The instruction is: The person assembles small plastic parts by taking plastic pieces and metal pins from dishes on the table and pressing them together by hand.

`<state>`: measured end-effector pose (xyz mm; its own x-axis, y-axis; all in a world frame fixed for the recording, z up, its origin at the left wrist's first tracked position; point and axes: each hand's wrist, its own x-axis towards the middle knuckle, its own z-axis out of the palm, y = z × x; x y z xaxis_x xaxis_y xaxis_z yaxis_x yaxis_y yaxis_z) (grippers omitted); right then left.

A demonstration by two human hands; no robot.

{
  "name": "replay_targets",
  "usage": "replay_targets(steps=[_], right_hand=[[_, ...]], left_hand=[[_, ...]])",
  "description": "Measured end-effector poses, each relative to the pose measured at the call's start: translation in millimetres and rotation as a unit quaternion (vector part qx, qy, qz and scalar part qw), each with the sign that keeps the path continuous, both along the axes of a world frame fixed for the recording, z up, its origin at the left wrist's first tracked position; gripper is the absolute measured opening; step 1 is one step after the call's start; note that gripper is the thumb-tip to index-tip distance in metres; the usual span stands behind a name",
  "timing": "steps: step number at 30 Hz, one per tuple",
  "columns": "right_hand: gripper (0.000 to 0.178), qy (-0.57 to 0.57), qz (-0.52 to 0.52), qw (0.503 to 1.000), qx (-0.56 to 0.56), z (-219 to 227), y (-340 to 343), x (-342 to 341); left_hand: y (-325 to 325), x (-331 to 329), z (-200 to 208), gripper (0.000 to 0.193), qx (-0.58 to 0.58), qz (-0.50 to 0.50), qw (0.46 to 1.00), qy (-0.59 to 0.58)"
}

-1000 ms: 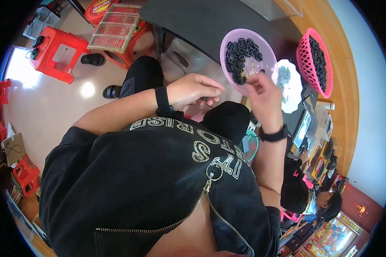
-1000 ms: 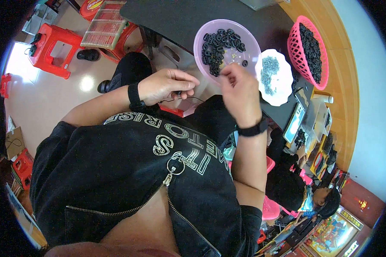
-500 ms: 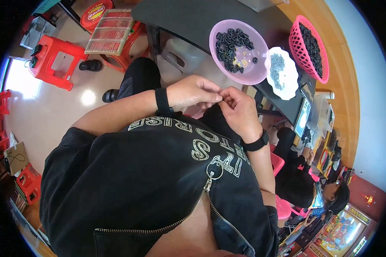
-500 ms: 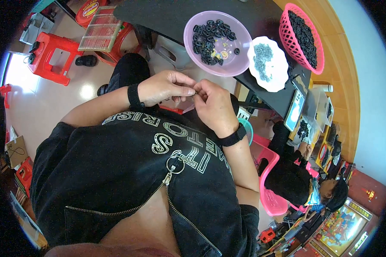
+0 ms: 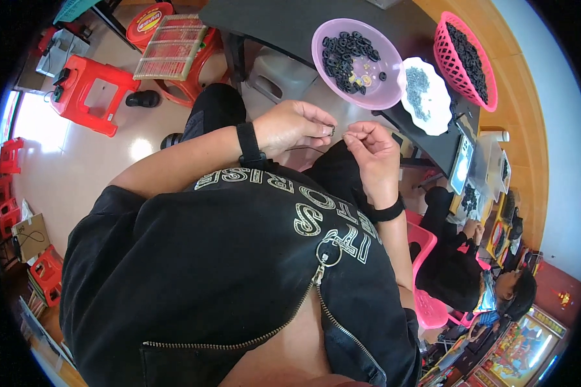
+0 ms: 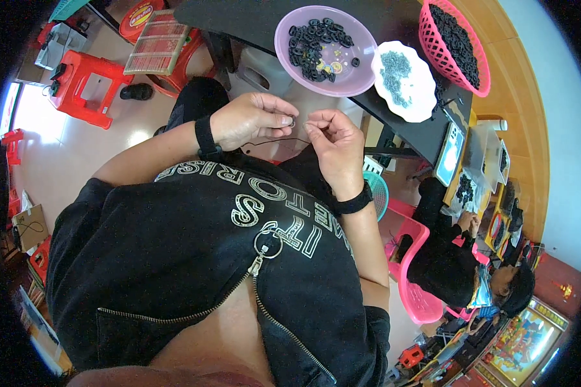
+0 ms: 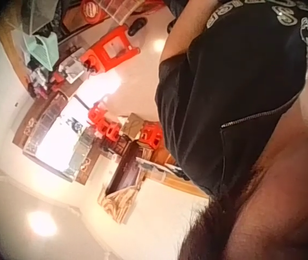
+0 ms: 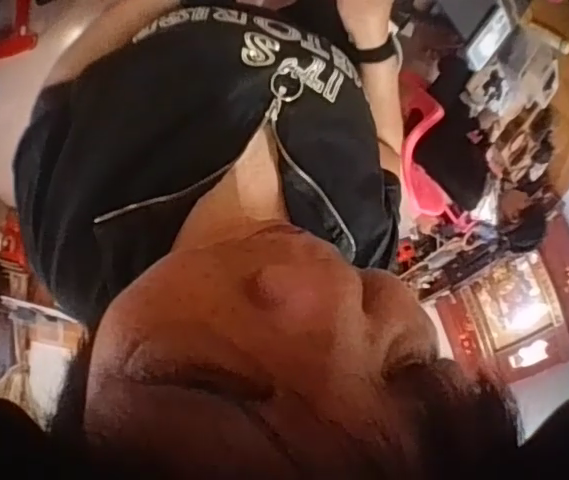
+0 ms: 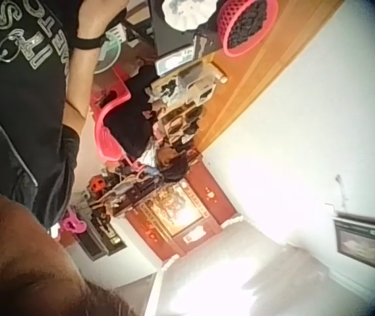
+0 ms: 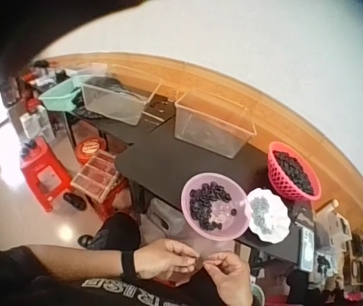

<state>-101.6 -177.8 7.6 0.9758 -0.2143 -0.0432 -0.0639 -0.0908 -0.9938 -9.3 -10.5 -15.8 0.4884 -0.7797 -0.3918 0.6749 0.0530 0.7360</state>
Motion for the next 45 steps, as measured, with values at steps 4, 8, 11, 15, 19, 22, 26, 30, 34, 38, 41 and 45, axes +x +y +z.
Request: replay_targets(steps=[4,8,11,15,19,22,26,30,34,38,41,45], right_hand=[[0.013,-0.004,-0.008,1.000,0.002,-1,0,-4],[0.010,0.004,-0.012,1.000,-0.012,-3,1,-7],[0.007,0.014,-0.010,1.000,-0.026,-1,3,-8],[0.006,0.016,-0.020,0.998,-0.054,2,5,-10],[0.006,0.012,-0.010,0.998,-0.056,5,8,-10],[0.005,0.012,-0.007,0.998,-0.060,6,9,-10],[0.006,0.036,-0.003,0.995,-0.089,3,8,-9],[0.010,0.030,-0.002,0.992,-0.125,4,10,-6],[0.015,0.012,-0.011,0.983,-0.184,2,13,-3],[0.016,0.009,0.008,0.975,-0.222,-3,10,0],[0.017,-0.009,0.005,0.970,-0.243,-2,12,3],[0.014,0.013,0.022,0.972,-0.234,5,10,10]], left_hand=[[-2,-4,3,0.022,-0.007,0.000,1.000,-0.010],[-3,-8,8,0.021,0.002,0.003,1.000,-0.015],[-4,-11,11,0.019,0.009,-0.004,1.000,-0.024],[-3,-13,13,0.018,0.003,-0.012,0.999,-0.030],[-2,-13,14,0.017,0.004,-0.019,0.999,-0.041],[-2,-13,15,0.017,0.006,-0.019,0.999,-0.051],[-2,-14,16,0.017,0.007,-0.023,0.997,-0.068],[-2,-12,11,0.017,-0.002,-0.024,0.997,-0.069],[-2,-11,10,0.017,-0.002,-0.018,0.997,-0.073],[-3,-8,5,0.016,-0.001,-0.023,0.997,-0.074],[-3,-4,-3,0.015,-0.019,-0.023,0.997,-0.075],[-5,1,-5,0.016,-0.020,-0.022,0.998,-0.060]])
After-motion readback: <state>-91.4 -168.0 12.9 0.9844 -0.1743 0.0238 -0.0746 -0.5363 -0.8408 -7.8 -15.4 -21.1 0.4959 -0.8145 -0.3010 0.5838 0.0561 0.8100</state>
